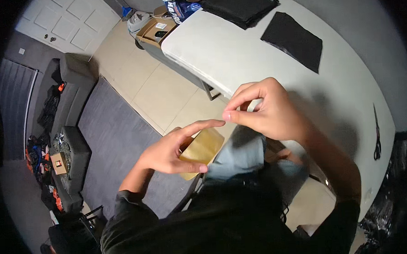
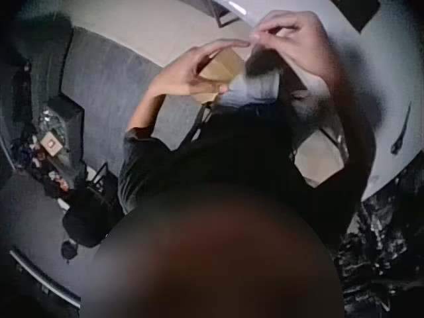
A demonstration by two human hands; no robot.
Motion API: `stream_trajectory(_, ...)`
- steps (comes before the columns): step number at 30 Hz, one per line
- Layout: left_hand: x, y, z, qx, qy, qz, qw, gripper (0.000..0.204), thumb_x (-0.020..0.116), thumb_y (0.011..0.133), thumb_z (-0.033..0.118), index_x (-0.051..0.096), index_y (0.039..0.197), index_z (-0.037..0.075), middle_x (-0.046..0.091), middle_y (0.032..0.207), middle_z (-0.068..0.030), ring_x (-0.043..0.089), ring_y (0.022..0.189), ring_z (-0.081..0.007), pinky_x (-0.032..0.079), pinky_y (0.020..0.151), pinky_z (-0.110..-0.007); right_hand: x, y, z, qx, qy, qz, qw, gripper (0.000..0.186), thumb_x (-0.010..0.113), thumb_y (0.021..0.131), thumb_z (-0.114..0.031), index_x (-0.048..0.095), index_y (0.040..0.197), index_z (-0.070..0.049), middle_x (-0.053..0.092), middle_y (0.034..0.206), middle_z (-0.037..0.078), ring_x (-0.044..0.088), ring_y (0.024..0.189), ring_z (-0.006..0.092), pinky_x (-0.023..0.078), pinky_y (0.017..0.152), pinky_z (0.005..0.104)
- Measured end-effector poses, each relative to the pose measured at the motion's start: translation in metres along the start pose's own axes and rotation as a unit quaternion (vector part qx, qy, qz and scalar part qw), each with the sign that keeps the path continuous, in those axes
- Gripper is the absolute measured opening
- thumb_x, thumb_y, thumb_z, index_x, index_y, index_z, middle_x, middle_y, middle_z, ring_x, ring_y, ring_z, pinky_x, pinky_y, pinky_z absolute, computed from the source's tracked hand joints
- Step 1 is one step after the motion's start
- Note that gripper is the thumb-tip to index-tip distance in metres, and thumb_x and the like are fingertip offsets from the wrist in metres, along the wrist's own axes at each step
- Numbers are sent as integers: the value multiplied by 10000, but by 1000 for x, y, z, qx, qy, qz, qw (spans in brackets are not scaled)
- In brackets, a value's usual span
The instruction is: The recorder is applying tape to seal small black shipping envelopes on a table.
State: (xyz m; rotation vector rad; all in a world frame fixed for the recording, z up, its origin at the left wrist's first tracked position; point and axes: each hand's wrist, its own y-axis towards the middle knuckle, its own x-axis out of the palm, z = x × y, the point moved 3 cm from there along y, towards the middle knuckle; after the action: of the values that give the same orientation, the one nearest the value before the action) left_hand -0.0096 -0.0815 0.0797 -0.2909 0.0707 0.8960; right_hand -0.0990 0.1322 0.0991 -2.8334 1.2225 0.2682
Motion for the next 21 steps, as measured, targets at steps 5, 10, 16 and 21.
stream_trajectory(5, -84, 37, 18, -44, 169, -61, 983, 1078, 919, 687, 251, 328, 1568, 60, 592, 1393, -173, 683, 1108, -306, 522, 997, -415, -32, 82, 30, 34, -1, -33, 999, 168, 782, 878, -151, 798, 956, -3, 760, 850, 85, 653, 772, 103, 508, 677, 247)
stream_trajectory(10, -188, 45, 51, -135, 258, -22, 957, 1107, 897, 663, 200, 245, 1546, 55, 615, 1317, -276, 658, 1169, -390, 515, 1036, -498, -22, 156, 44, 96, 77, 75, 990, 196, 809, 870, -188, 807, 990, -33, 767, 847, 59, 646, 712, 90, 531, 678, 259)
stream_trajectory(16, -288, 78, 54, -197, 563, 40, 802, 831, 820, 648, 140, 427, 1376, 72, 696, 1142, -216, 674, 1081, -391, 548, 966, -451, 6, 254, 89, 18, 96, 233, 968, 256, 832, 842, -232, 800, 944, 0, 762, 821, 63, 654, 726, 94, 514, 673, 257)
stream_trajectory(21, -354, 128, 14, -103, 559, -14, 822, 698, 784, 608, 74, 522, 1253, 120, 701, 1055, -145, 682, 984, -352, 547, 837, -433, 13, 290, 102, 41, -40, 339, 939, 180, 821, 815, -185, 807, 892, -22, 773, 803, 111, 716, 706, 165, 551, 686, 299)
